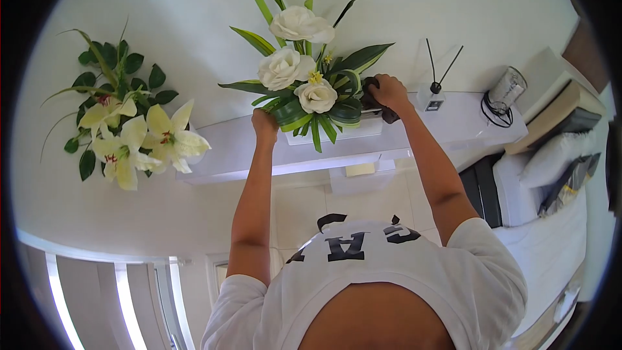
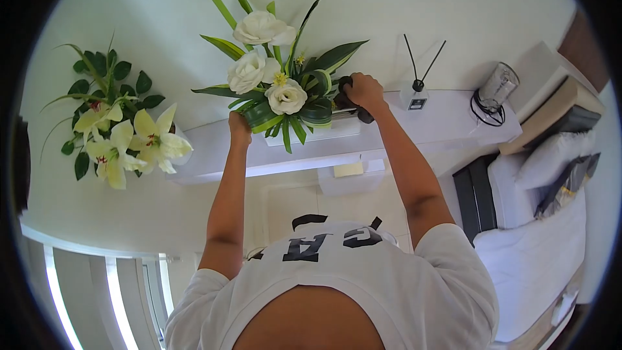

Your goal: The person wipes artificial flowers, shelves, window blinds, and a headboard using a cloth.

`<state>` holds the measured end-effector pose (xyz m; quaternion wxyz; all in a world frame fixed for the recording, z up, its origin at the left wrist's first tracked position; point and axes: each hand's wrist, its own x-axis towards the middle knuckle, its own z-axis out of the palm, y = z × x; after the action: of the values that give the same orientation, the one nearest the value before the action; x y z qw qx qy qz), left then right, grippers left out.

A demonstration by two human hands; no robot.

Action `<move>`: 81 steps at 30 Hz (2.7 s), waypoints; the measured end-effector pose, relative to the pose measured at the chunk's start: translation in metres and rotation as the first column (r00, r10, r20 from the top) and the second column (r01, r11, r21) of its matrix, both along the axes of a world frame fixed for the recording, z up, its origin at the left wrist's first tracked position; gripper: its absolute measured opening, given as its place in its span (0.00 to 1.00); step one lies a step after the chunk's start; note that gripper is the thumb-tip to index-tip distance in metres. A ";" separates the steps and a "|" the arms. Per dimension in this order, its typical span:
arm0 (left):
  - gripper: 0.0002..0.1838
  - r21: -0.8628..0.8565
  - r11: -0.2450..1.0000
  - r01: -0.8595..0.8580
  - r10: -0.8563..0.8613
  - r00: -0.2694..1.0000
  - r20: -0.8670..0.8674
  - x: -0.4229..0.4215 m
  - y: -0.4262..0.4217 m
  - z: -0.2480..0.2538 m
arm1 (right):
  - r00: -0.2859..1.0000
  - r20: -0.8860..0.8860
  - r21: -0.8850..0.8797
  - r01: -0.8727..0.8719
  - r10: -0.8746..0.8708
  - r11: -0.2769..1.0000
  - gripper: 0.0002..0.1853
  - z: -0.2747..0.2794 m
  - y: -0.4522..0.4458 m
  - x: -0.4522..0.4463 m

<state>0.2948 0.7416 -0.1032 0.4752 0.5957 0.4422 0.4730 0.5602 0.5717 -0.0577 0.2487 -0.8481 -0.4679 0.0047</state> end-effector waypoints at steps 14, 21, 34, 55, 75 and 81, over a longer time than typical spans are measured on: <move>0.05 0.019 0.999 0.039 -0.038 0.997 -0.064 0.001 -0.014 0.019 | 0.978 0.103 -0.068 0.191 -0.184 0.979 0.16 0.015 -0.003 -0.002; 0.06 0.326 0.945 -0.009 0.074 0.980 -0.187 0.002 -0.014 0.011 | 0.932 -0.324 0.564 0.330 -0.165 0.757 0.16 0.012 -0.052 0.014; 0.19 -0.044 0.960 0.276 -0.274 0.960 0.053 -0.071 -0.043 0.026 | -0.052 -0.509 0.657 0.621 0.859 0.428 0.18 0.015 -0.110 -0.145; 0.21 -0.284 0.698 0.657 -0.278 0.614 0.739 -0.065 -0.067 0.065 | 0.973 -0.007 0.547 -0.188 0.229 0.816 0.29 0.017 0.005 -0.267; 0.16 0.091 0.724 0.683 -0.614 0.579 0.536 -0.051 -0.029 0.101 | 0.964 -0.139 0.642 -0.086 0.226 0.762 0.25 0.042 0.055 -0.237; 0.35 -0.121 0.727 0.676 -0.529 0.664 0.529 -0.059 -0.035 0.114 | 0.972 0.077 0.639 -0.220 0.223 0.737 0.27 0.054 0.056 -0.276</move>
<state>0.2360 0.7070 0.0104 0.7827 0.4979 0.1593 0.3379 0.2840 0.6275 -0.0034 0.5227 -0.6495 -0.5381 -0.1243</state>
